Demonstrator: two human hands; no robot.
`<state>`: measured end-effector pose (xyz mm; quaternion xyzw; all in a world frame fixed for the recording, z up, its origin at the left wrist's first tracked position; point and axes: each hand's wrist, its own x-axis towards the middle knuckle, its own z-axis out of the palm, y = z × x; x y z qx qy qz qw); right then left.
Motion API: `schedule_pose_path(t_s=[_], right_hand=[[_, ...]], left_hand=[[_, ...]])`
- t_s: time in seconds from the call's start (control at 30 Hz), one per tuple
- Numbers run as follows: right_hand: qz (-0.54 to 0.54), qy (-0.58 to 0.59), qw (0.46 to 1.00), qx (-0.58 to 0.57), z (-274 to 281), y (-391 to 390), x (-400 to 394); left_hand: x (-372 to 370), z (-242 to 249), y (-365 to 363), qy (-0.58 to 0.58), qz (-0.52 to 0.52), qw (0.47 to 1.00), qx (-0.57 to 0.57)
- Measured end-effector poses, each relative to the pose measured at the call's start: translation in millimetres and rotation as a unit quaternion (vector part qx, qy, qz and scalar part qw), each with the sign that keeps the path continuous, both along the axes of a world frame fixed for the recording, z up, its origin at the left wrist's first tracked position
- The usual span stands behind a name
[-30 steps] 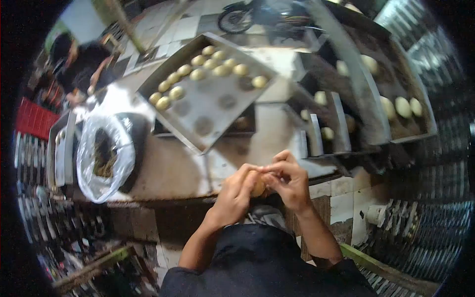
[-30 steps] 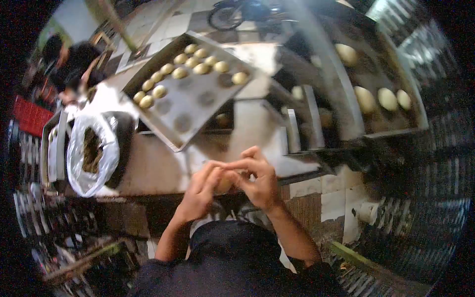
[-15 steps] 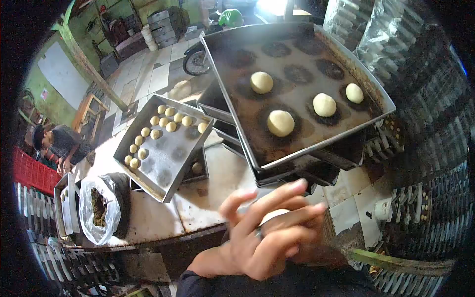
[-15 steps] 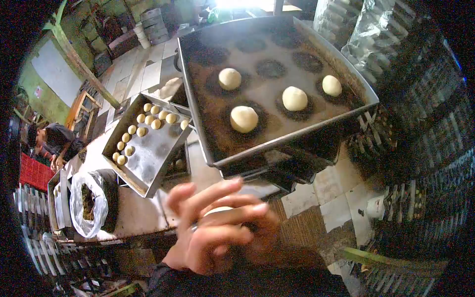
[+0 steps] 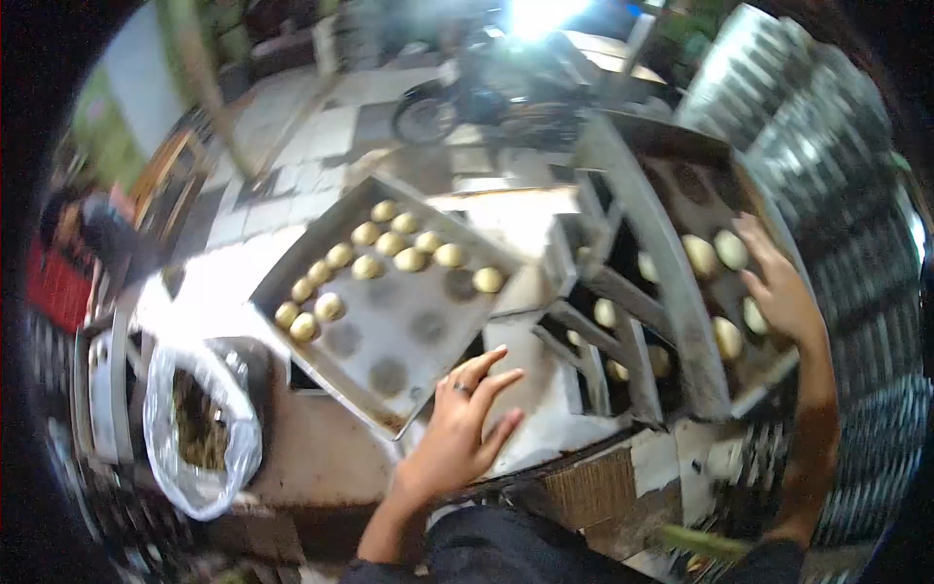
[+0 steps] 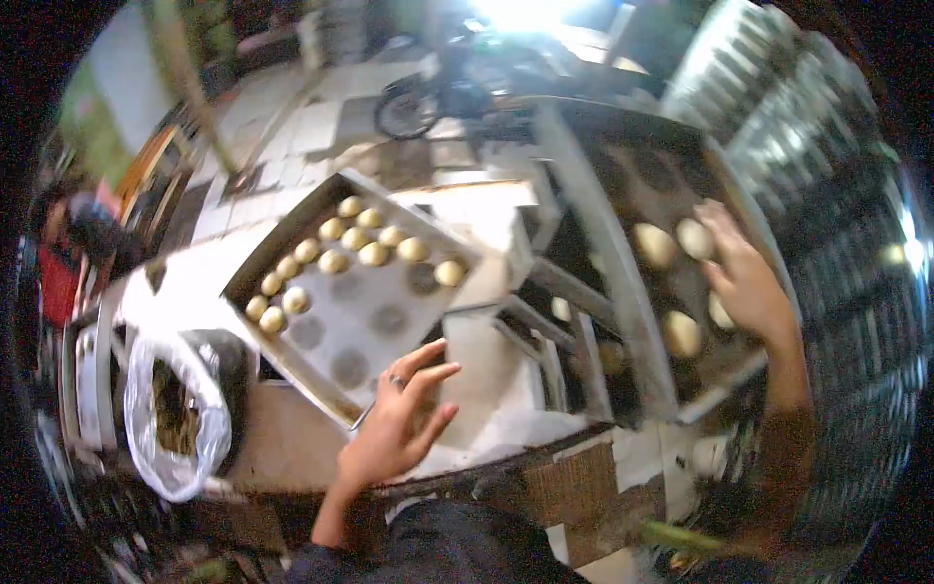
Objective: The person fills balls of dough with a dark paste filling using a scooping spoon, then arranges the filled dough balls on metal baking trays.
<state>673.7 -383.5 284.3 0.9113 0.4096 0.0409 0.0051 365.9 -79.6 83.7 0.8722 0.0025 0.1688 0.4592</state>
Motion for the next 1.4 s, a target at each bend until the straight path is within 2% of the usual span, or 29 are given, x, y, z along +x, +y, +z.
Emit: schedule_pose_path(t_s=[0.07, 0.13, 0.2, 0.27, 0.33, 0.4, 0.43, 0.47, 0.5, 0.53, 0.57, 0.6, 0.67, 0.73, 0.8, 0.83, 0.87, 0.9, 0.93, 1.0, 1.03, 1.07, 1.13, 1.2, 1.27, 1.33, 1.4], right_hand=[[-0.033, -0.107, 0.991, 0.068, -5.1, 13.6, -18.3], [-0.071, -0.215, 0.974, 0.017, -3.5, 18.4, -52.0], [-0.048, -0.235, 0.971, -0.017, 8.4, 14.6, -97.7], [-0.02, -0.225, 0.974, -0.02, 19.3, 20.2, -157.4], [0.022, -0.209, 0.977, -0.034, 27.5, 22.3, -210.6], [0.086, -0.189, 0.977, -0.055, 32.0, 18.7, -255.9], [0.097, -0.154, 0.983, -0.021, 31.4, 22.1, -278.4], [0.099, -0.14, 0.985, 0.003, 25.8, 18.8, -296.8], [0.089, -0.101, 0.991, 0.018, 22.5, 18.0, -316.5], [0.079, -0.058, 0.995, 0.034, 18.5, 15.4, -333.8], [0.084, -0.022, 0.992, 0.095, 3.1, 10.1, -343.6], [0.075, 0.009, 0.981, 0.177, -19.6, 9.3, -353.5], [0.06, 0.127, 0.954, 0.263, -63.7, 13.2, -365.8], [0.106, 0.155, 0.926, 0.327, -110.7, 40.3, -383.4], [0.15, 0.114, 0.873, 0.45, -148.5, 99.1, -407.1], [0.17, 0.073, 0.843, 0.505, -175.9, 137.2, -413.6], [0.186, 0.034, 0.808, 0.559, -206.8, 173.5, -416.7], [0.213, 0.051, 0.804, 0.553, -239.3, 203.7, -416.0], [0.24, 0.064, 0.799, 0.547, -262.9, 230.3, -419.4], [0.264, 0.123, 0.814, 0.503, -274.4, 272.2, -444.9], [0.318, 0.158, 0.82, 0.449, -273.7, 290.4, -457.9], [0.314, 0.134, 0.835, 0.431, -263.8, 317.4, -467.9], [0.301, 0.095, 0.867, 0.385, -240.6, 374.4, -485.3], [0.245, 0.031, 0.931, 0.27, -242.8, 438.1, -479.2], [0.147, 0.177, 0.967, 0.107, -239.7, 484.7, -484.9], [0.163, 0.185, 0.969, 0.009, -237.9, 511.2, -496.4], [0.266, 0.114, 0.957, -0.007, -253.7, 539.4, -500.8]], left_hand=[[-3.2, -48.1, 48.5, 0.079, 0.044, 0.995, 0.044], [-5.7, -89.7, 102.0, 0.145, 0.138, 0.971, 0.129], [-8.0, -111.8, 146.1, 0.184, 0.283, 0.899, 0.28], [5.0, -140.0, 199.4, 0.201, 0.351, 0.876, 0.262], [18.7, -164.5, 241.6, 0.24, 0.316, 0.861, 0.318], [26.9, -180.8, 261.0, 0.25, 0.322, 0.842, 0.354], [22.7, -176.8, 254.9, 0.254, 0.325, 0.832, 0.37], [15.4, -172.4, 249.3, 0.227, 0.322, 0.894, 0.211], [3.6, -153.2, 240.9, 0.197, 0.305, 0.93, 0.05], [-11.0, -139.3, 232.0, 0.169, 0.279, 0.939, -0.111], [-33.8, -133.8, 220.1, 0.115, 0.202, 0.943, -0.238], [-58.8, -115.7, 187.7, 0.025, 0.135, 0.879, -0.456], [-115.9, -70.9, 128.5, -0.008, 0.097, 0.887, -0.452], [-155.6, -45.0, 80.3, 0.025, 0.101, 0.898, -0.426], [-179.2, -50.3, 41.1, 0.029, 0.048, 0.876, -0.478], [-188.4, -42.6, 16.5, 0.042, 0.084, 0.86, -0.502], [-198.1, -58.2, 3.8, 0.037, 0.082, 0.873, -0.48], [-208.8, -79.7, -6.6, 0.039, 0.084, 0.901, -0.423], [-225.1, -78.8, -8.5, 0.058, 0.166, 0.889, -0.422], [-270.6, -78.1, 43.5, 0.088, 0.159, 0.854, -0.488], [-294.1, -60.7, 58.5, 0.069, 0.187, 0.812, -0.548], [-318.2, -64.2, 75.8, 0.028, 0.2, 0.78, -0.592], [-358.7, -62.6, 104.3, -0.077, 0.269, 0.756, -0.592], [-403.1, -52.1, 135.0, -0.179, 0.311, 0.712, -0.604], [-449.9, -58.9, 169.3, -0.24, 0.376, 0.709, -0.547], [-503.5, -68.0, 202.8, -0.264, 0.408, 0.706, -0.516], [-553.5, -79.4, 236.2, -0.274, 0.434, 0.695, -0.502]])
